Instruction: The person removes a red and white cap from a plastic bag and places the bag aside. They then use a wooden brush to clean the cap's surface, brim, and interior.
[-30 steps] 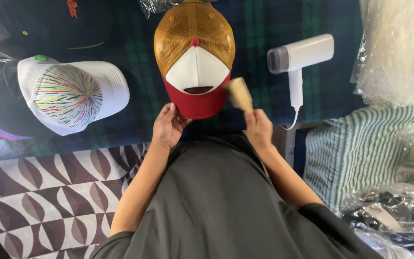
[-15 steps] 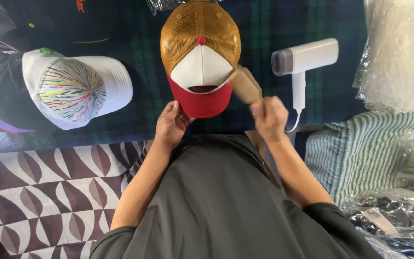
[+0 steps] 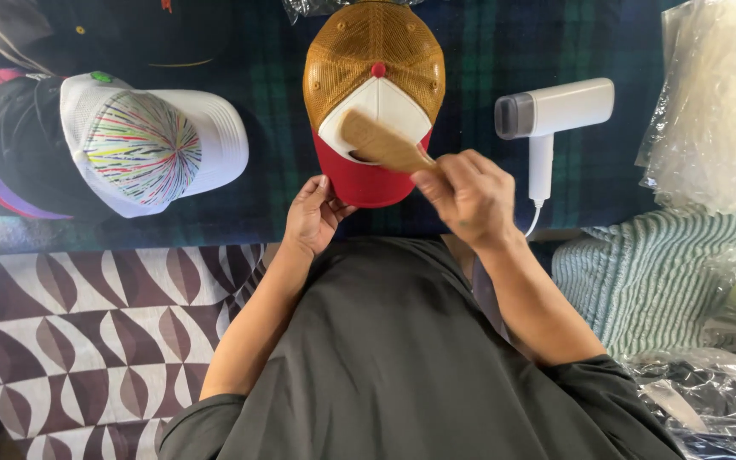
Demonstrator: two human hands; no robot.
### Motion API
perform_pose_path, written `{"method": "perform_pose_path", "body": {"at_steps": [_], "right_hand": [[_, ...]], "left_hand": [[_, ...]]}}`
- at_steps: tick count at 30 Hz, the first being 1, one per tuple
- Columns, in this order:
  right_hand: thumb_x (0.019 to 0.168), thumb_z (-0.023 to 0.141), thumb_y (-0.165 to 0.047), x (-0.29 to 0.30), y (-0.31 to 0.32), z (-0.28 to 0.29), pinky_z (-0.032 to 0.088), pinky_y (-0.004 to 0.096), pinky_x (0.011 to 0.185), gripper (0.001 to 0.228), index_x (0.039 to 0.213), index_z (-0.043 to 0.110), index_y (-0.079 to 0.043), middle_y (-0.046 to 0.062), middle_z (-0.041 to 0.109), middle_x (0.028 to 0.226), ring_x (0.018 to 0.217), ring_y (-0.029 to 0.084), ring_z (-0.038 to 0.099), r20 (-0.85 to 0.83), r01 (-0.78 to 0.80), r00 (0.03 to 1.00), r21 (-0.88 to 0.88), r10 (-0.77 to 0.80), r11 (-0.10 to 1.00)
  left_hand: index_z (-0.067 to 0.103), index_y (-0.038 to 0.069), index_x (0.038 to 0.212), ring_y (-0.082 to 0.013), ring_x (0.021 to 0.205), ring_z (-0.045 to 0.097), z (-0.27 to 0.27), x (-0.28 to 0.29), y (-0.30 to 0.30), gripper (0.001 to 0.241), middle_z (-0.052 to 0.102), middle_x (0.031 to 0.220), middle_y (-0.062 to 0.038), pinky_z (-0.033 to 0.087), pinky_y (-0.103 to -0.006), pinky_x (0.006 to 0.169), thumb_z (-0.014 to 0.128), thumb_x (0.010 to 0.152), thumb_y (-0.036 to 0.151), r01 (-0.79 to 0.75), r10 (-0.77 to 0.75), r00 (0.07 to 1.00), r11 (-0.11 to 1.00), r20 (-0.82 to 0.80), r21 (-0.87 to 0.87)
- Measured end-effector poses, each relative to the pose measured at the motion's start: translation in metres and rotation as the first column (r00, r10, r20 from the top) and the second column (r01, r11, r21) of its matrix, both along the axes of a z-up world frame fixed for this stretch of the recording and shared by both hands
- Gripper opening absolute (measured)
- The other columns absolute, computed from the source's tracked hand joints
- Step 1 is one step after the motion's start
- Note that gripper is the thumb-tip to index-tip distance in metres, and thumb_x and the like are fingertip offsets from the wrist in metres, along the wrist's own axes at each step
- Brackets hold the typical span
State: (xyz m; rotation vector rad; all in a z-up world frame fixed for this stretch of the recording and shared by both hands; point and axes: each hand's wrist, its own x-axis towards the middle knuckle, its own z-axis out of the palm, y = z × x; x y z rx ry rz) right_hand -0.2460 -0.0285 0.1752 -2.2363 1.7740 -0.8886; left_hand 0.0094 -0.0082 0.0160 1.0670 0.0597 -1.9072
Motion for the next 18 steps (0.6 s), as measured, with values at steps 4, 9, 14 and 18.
{"method": "perform_pose_path", "body": {"at_steps": [4, 9, 14, 18], "right_hand": [[0.104, 0.075, -0.036, -0.048, -0.019, -0.032, 0.054, 0.045, 0.062, 0.030, 0.086, 0.069, -0.013, 0.010, 0.065, 0.074, 0.072, 0.036, 0.068, 0.025, 0.087, 0.996, -0.061, -0.085, 0.994], [0.111, 0.068, -0.044, -0.055, -0.011, -0.017, 0.054, 0.037, 0.061, 0.037, 0.086, 0.063, -0.017, 0.003, 0.059, 0.071, 0.068, 0.030, 0.067, -0.098, 0.160, 0.979, -0.154, -0.176, 0.975], [0.102, 0.073, -0.043, 0.018, -0.004, 0.030, 0.053, 0.033, 0.056, 0.040, 0.077, 0.060, -0.015, 0.003, 0.058, 0.066, 0.063, 0.025, 0.065, -0.121, -0.055, 0.992, -0.103, 0.043, 0.993], [0.102, 0.071, -0.047, 0.022, -0.004, 0.038, 0.051, 0.032, 0.056, 0.042, 0.075, 0.057, -0.019, 0.001, 0.053, 0.065, 0.063, 0.023, 0.063, -0.116, -0.141, 0.984, -0.016, 0.138, 0.990]], "left_hand": [[0.068, 0.013, 0.097, -0.0319, 0.074, 0.077, 0.002, 0.000, 0.001, 0.012, 0.075, 0.083, -0.014, 0.068, -0.0506, 0.074, 0.064, 0.102, 0.023, 0.001, -0.001, 1.000, 1.000, -0.003, -0.003], [0.069, 0.013, 0.096, -0.0330, 0.073, 0.077, 0.003, 0.000, 0.001, 0.012, 0.074, 0.083, -0.015, 0.067, -0.0512, 0.074, 0.064, 0.102, 0.023, -0.001, 0.001, 1.000, 1.000, -0.012, -0.017], [0.069, 0.015, 0.095, -0.0330, 0.074, 0.077, -0.006, 0.001, 0.005, 0.011, 0.075, 0.083, -0.015, 0.068, -0.0513, 0.074, 0.064, 0.101, 0.023, -0.011, 0.010, 0.999, 1.000, -0.035, -0.024], [0.069, 0.014, 0.096, -0.0324, 0.073, 0.077, -0.005, 0.001, 0.002, 0.012, 0.075, 0.084, -0.015, 0.068, -0.0514, 0.074, 0.063, 0.102, 0.022, -0.015, 0.014, 0.999, 1.000, -0.028, -0.025]]}}
